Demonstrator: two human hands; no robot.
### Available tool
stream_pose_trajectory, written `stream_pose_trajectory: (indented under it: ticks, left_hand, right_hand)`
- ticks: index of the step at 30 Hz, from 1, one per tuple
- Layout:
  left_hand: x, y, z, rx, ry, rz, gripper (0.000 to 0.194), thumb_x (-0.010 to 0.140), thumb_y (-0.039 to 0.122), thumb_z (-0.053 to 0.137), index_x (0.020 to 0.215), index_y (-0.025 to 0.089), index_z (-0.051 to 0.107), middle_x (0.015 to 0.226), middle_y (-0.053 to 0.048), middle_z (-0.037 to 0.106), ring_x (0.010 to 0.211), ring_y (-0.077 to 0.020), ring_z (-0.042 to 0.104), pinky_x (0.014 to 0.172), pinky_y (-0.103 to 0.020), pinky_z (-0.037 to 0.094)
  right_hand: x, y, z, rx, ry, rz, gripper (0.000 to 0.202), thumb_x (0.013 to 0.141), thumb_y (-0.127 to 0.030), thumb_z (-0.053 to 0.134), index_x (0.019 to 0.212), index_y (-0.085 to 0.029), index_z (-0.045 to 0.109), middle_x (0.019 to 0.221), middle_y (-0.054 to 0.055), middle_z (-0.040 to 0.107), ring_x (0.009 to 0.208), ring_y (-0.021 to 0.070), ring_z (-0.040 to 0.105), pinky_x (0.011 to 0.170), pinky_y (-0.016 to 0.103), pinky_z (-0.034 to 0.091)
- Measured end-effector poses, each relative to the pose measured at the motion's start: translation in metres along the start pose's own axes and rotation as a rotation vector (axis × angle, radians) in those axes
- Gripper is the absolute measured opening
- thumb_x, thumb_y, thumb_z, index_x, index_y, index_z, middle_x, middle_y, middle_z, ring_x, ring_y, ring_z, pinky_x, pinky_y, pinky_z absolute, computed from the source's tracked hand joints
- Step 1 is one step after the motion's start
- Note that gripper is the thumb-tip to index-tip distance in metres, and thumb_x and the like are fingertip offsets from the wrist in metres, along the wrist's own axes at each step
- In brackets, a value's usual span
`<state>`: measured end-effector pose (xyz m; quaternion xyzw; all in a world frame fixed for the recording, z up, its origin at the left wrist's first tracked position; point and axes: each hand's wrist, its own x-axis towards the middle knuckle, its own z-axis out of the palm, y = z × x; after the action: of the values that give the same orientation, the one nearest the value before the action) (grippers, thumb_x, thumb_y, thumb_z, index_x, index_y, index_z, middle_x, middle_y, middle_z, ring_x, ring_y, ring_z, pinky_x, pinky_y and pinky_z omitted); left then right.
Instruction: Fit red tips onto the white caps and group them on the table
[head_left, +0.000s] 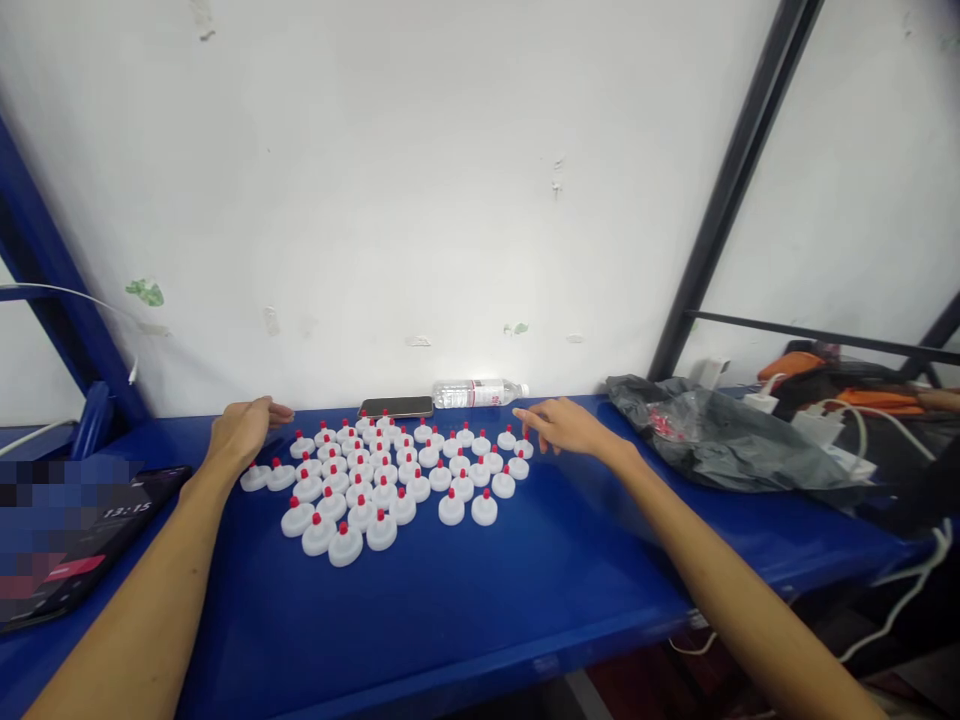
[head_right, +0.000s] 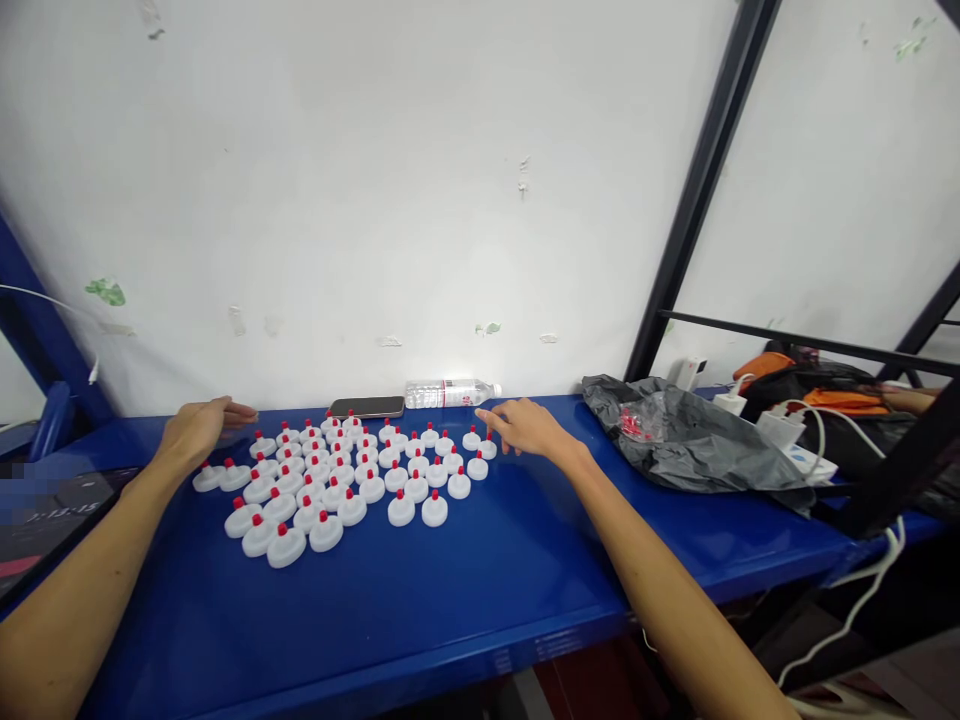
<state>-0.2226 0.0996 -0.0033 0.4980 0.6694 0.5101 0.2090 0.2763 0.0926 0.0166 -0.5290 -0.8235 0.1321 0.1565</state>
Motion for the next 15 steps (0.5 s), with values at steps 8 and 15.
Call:
stream_pose_trajectory:
  ticks: [8, 15]
  left_hand:
    - [0.0, -0.003, 0.01, -0.299, -0.167, -0.157, 0.046, 0.082, 0.052, 0.043, 0.073, 0.019, 0.075, 0.095, -0.02, 0.08, 0.114, -0.0363, 0.071, 0.098, -0.042, 0.057]
    - [-0.008, 0.019, 0.039, -0.424, -0.357, -0.181, 0.054, 0.086, 0.056, 0.046, 0.083, 0.013, 0.08, 0.105, -0.023, 0.079, 0.126, -0.0408, 0.063, 0.099, -0.044, 0.055]
  right_hand:
    - [0.002, -0.006, 0.013, 0.087, -0.078, -0.088, 0.066, 0.1, -0.072, 0.034, 0.091, -0.019, 0.072, 0.067, 0.002, 0.075, 0.053, 0.0159, 0.069, 0.066, 0.027, 0.052]
    - [0.003, -0.012, 0.019, 0.084, -0.036, -0.124, 0.064, 0.103, -0.067, 0.029, 0.095, -0.021, 0.073, 0.065, 0.0, 0.073, 0.052, 0.0142, 0.067, 0.066, 0.026, 0.049]
